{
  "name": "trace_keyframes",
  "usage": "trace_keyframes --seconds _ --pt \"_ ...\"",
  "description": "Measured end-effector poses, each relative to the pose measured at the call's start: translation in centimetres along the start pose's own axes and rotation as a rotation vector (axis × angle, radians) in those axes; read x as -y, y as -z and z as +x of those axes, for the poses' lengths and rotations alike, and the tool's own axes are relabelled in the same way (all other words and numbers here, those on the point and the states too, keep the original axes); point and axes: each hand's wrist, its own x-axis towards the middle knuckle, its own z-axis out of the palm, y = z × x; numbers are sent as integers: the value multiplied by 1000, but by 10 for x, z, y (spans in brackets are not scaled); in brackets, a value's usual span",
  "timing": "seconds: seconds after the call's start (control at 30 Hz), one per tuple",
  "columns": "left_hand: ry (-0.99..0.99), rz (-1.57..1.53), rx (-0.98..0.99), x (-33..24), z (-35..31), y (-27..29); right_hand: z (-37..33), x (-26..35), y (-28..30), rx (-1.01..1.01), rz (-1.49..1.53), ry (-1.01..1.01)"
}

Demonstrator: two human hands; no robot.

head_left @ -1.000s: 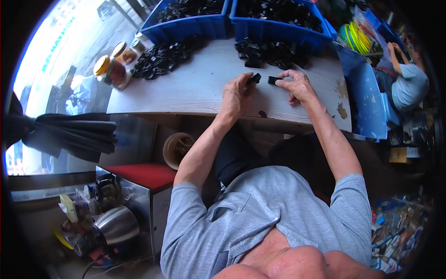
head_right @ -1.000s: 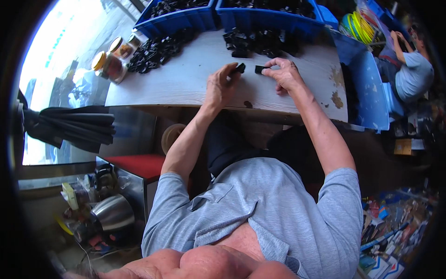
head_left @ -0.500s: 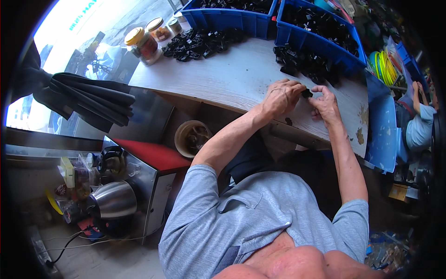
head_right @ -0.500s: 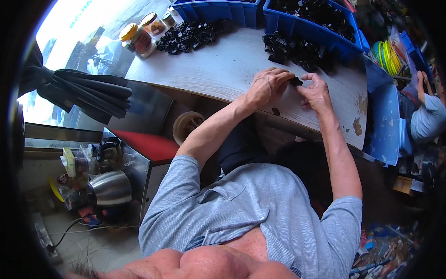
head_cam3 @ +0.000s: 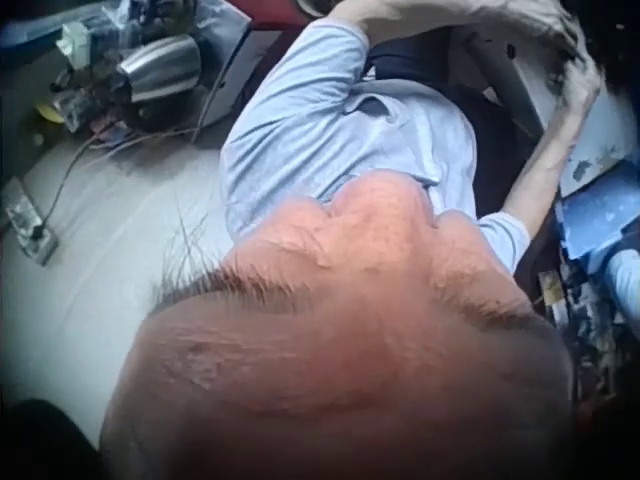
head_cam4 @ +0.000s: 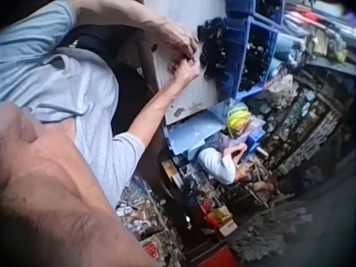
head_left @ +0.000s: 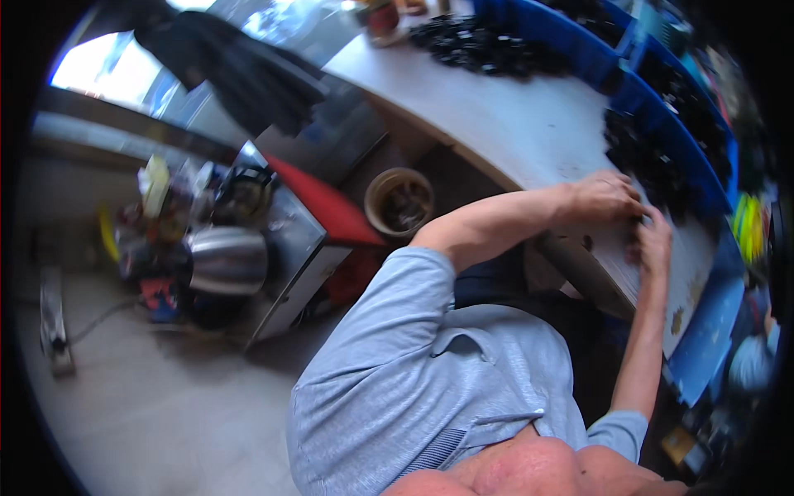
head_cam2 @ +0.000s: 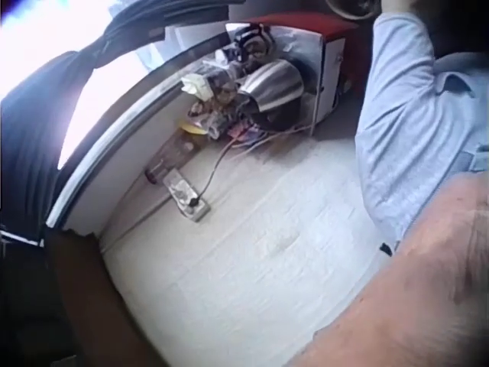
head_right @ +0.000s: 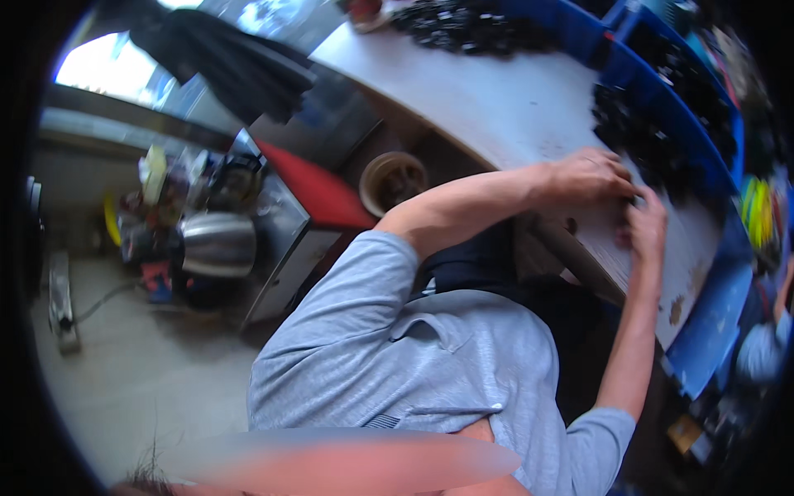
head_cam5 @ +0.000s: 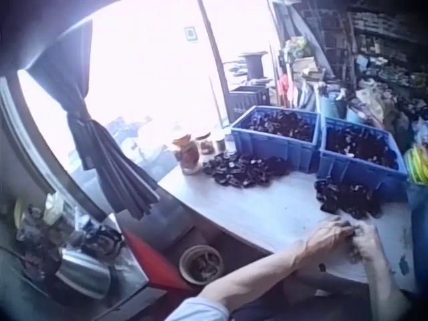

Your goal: Picking up, inspecting, and sorting small black components on a factory workbench.

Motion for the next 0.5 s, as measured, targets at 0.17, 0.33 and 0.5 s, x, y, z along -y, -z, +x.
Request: trace_keyframes --seconds 0.17,0.33,0.5 --pt "118 135 29 -14 -12 -3 18 -22 12 79 51 -10" --pt "156 248 48 -22 -23 -9 28 -28 15 143 81 -23" --pt "220 218 -53 -24 -19 -21 41 -30 25 122 81 -79"
